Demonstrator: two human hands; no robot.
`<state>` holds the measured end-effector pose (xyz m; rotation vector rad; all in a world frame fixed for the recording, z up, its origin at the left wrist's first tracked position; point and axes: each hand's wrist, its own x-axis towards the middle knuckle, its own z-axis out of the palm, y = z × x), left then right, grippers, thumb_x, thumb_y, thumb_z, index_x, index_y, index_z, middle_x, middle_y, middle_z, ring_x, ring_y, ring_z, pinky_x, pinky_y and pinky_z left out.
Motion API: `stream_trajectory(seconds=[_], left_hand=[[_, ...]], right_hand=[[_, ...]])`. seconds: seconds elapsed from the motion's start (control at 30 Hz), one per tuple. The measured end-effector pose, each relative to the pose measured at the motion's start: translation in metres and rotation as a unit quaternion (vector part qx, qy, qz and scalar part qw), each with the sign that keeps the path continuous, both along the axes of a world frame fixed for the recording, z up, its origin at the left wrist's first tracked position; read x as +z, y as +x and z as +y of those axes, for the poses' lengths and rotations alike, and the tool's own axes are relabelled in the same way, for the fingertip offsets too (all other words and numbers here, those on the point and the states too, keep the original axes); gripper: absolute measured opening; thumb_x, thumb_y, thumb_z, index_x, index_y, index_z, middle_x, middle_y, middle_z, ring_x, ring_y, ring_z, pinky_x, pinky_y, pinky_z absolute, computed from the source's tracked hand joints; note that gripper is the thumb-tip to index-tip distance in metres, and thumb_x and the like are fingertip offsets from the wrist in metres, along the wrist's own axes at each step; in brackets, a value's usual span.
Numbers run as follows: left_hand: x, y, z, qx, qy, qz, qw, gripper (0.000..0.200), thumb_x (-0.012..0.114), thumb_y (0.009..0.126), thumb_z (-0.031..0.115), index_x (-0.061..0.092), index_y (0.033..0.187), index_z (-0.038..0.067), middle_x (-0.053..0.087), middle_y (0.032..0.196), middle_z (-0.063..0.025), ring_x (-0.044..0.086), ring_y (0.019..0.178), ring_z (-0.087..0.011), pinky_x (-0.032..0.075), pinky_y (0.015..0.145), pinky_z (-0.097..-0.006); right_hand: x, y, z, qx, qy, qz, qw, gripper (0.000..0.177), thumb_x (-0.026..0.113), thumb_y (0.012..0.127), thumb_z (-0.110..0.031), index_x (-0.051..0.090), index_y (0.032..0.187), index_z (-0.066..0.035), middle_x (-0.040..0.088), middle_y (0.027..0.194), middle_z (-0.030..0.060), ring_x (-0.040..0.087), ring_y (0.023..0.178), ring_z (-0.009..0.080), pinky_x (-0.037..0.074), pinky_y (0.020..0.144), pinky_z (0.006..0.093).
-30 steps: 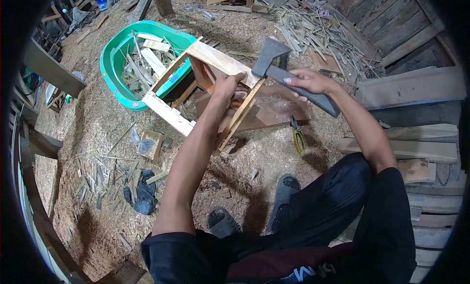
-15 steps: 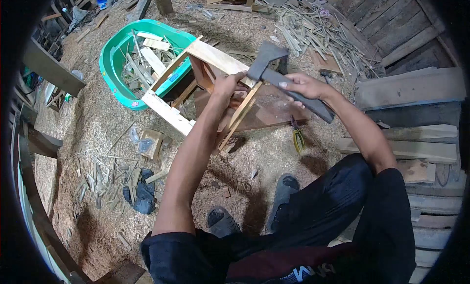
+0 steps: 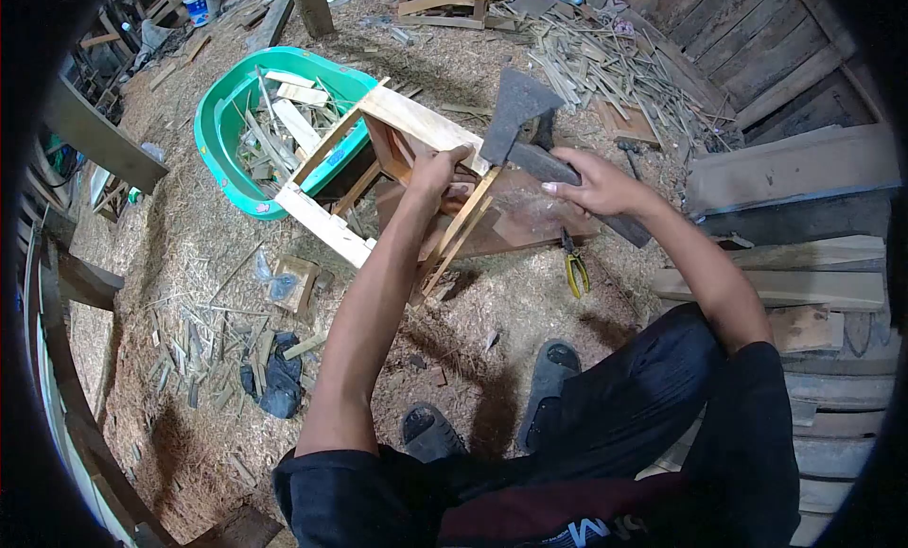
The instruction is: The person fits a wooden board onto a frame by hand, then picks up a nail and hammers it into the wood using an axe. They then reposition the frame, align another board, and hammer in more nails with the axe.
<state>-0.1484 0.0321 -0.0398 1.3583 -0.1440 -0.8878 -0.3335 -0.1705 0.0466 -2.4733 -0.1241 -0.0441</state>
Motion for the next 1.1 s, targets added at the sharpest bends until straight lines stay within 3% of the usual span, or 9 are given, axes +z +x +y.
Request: stream_trajectory(seconds=[0.1, 0.13, 0.23, 0.47, 0.6, 0.73, 0.83, 0.97, 1.1], left_hand=[[0.011, -0.005, 0.004, 0.001, 0.006, 0.014, 1.0, 0.03, 0.065, 0.096, 0.024, 0.067, 0.104, -0.005, 0.069, 0.08, -0.0115, 0.061, 0.055, -0.014, 0.045, 0.045, -0.0225], [0.006, -0.002, 0.003, -0.002, 0.008, 0.012, 1.0, 0.03, 0.065, 0.096, 0.025, 0.067, 0.104, -0.004, 0.069, 0.08, -0.0109, 0.059, 0.055, -0.0133, 0.043, 0.045, -0.0222], [-0.005, 0.003, -0.002, -0.006, 0.0, 0.012, 1.0, 0.03, 0.065, 0.096, 0.026, 0.068, 0.103, -0.004, 0.069, 0.081, -0.0104, 0.06, 0.056, -0.014, 0.044, 0.046, -0.0229], [0.002, 0.002, 0.0, 0.002, 0.023, -0.006, 1.0, 0.034, 0.068, 0.095, 0.028, 0.067, 0.105, -0.004, 0.07, 0.086, -0.0118, 0.069, 0.067, -0.0191, 0.055, 0.054, -0.0278], [-0.008, 0.006, 0.0, -0.021, 0.019, 0.003, 1.0, 0.033, 0.066, 0.095, 0.026, 0.066, 0.108, -0.005, 0.071, 0.09, -0.0124, 0.071, 0.07, -0.0207, 0.054, 0.053, -0.0287], [-0.008, 0.001, 0.001, 0.005, 0.017, -0.006, 1.0, 0.033, 0.065, 0.096, 0.025, 0.066, 0.11, -0.005, 0.072, 0.096, -0.0151, 0.072, 0.072, -0.0218, 0.053, 0.053, -0.029], [-0.007, -0.003, 0.0, 0.007, 0.015, -0.008, 1.0, 0.033, 0.066, 0.095, 0.025, 0.067, 0.108, -0.004, 0.072, 0.093, -0.0146, 0.07, 0.069, -0.0204, 0.053, 0.052, -0.0288], [0.009, -0.003, 0.003, 0.015, 0.017, -0.012, 1.0, 0.033, 0.067, 0.095, 0.024, 0.066, 0.103, -0.007, 0.069, 0.085, -0.0133, 0.067, 0.061, -0.0191, 0.054, 0.051, -0.028], [-0.001, -0.003, 0.0, 0.012, -0.016, -0.001, 1.0, 0.031, 0.065, 0.096, 0.022, 0.064, 0.101, -0.009, 0.068, 0.082, -0.0134, 0.065, 0.059, -0.019, 0.053, 0.048, -0.027]], right_hand=[[0.017, 0.011, 0.008, -0.052, 0.134, 0.177, 0.974, 0.033, 0.063, 0.101, -0.028, 0.054, 0.12, -0.003, 0.061, 0.085, 0.0032, 0.058, 0.06, 0.0096, 0.05, 0.055, 0.0261], [0.014, 0.012, 0.01, -0.053, 0.174, 0.174, 0.968, 0.026, 0.059, 0.103, -0.029, 0.054, 0.111, -0.005, 0.058, 0.076, 0.0003, 0.056, 0.057, 0.0089, 0.047, 0.05, 0.0258], [0.023, 0.014, 0.016, -0.116, 0.209, 0.216, 0.946, 0.026, 0.058, 0.104, -0.03, 0.054, 0.112, -0.006, 0.059, 0.075, 0.0009, 0.056, 0.054, 0.0093, 0.046, 0.046, 0.0264], [0.012, 0.008, 0.004, -0.105, 0.29, 0.305, 0.901, 0.036, 0.056, 0.104, -0.039, 0.052, 0.111, -0.004, 0.059, 0.073, 0.0029, 0.057, 0.052, 0.0102, 0.048, 0.044, 0.0269], [-0.017, 0.013, -0.006, -0.084, 0.342, 0.253, 0.901, 0.033, 0.056, 0.104, -0.037, 0.052, 0.109, -0.005, 0.057, 0.073, 0.0023, 0.056, 0.05, 0.0102, 0.048, 0.043, 0.0272], [0.012, 0.015, 0.0, -0.072, 0.233, 0.289, 0.926, 0.034, 0.055, 0.104, -0.039, 0.051, 0.106, -0.005, 0.057, 0.072, 0.0022, 0.056, 0.051, 0.0095, 0.049, 0.044, 0.0265], [-0.003, 0.016, -0.003, -0.095, 0.307, 0.241, 0.916, 0.036, 0.055, 0.104, -0.04, 0.052, 0.109, -0.005, 0.058, 0.073, 0.0027, 0.057, 0.052, 0.0093, 0.05, 0.044, 0.0264], [-0.007, 0.012, 0.002, -0.079, 0.241, 0.27, 0.929, 0.035, 0.057, 0.103, -0.037, 0.055, 0.114, -0.004, 0.06, 0.073, 0.0032, 0.058, 0.054, 0.0095, 0.049, 0.044, 0.0272], [-0.001, 0.012, 0.008, -0.088, 0.131, 0.141, 0.977, 0.033, 0.064, 0.1, -0.034, 0.058, 0.108, -0.002, 0.061, 0.073, 0.004, 0.06, 0.056, 0.0115, 0.049, 0.051, 0.0305]])
